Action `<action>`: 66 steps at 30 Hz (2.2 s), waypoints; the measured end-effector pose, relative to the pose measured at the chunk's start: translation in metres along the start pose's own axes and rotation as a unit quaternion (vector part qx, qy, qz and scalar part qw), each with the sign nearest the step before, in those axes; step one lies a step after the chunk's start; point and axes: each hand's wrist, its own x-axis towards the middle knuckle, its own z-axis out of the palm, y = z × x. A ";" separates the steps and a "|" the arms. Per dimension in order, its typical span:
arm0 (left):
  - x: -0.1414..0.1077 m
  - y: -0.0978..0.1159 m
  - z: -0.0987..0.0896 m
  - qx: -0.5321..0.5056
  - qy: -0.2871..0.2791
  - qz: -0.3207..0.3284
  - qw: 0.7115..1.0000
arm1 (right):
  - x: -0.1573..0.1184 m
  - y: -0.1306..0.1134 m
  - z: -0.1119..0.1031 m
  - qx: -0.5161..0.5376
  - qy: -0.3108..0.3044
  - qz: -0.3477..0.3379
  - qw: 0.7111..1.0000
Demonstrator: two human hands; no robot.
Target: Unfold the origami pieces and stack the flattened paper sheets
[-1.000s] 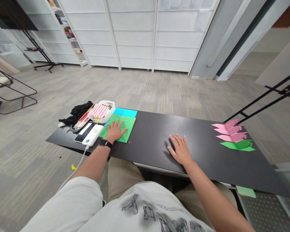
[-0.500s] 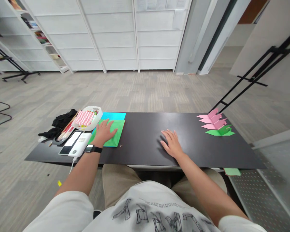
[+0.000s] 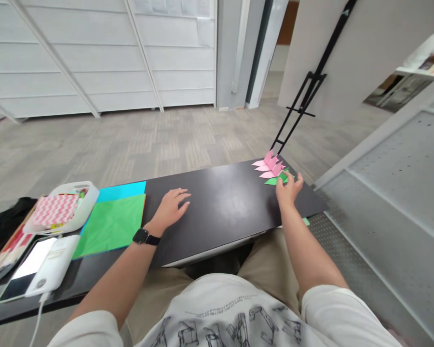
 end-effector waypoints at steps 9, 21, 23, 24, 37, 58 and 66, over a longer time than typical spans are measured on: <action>0.024 0.023 0.026 -0.080 -0.007 0.039 0.996 | 0.022 0.025 -0.006 -0.039 -0.133 -0.001 0.990; 0.021 0.049 0.045 -0.385 0.060 -0.154 0.908 | -0.103 -0.146 -0.007 0.309 -0.362 -0.239 0.846; 0.014 0.050 0.041 -0.448 0.051 -0.166 0.877 | -0.121 -0.175 -0.004 0.341 -0.401 -0.267 0.807; 0.009 0.050 0.037 -0.472 0.045 -0.169 0.864 | -0.128 -0.186 -0.003 0.351 -0.413 -0.279 0.793; -0.030 0.057 0.012 -0.558 0.020 -0.216 0.801 | -0.161 -0.216 -0.003 0.428 -0.424 -0.169 0.780; -0.038 0.071 -0.018 -0.366 0.040 -0.131 0.920 | -0.158 -0.228 -0.007 0.479 -0.450 -0.014 0.754; -0.031 0.070 -0.013 -0.364 0.105 -0.154 0.912 | -0.158 -0.229 -0.008 0.490 -0.436 -0.029 0.754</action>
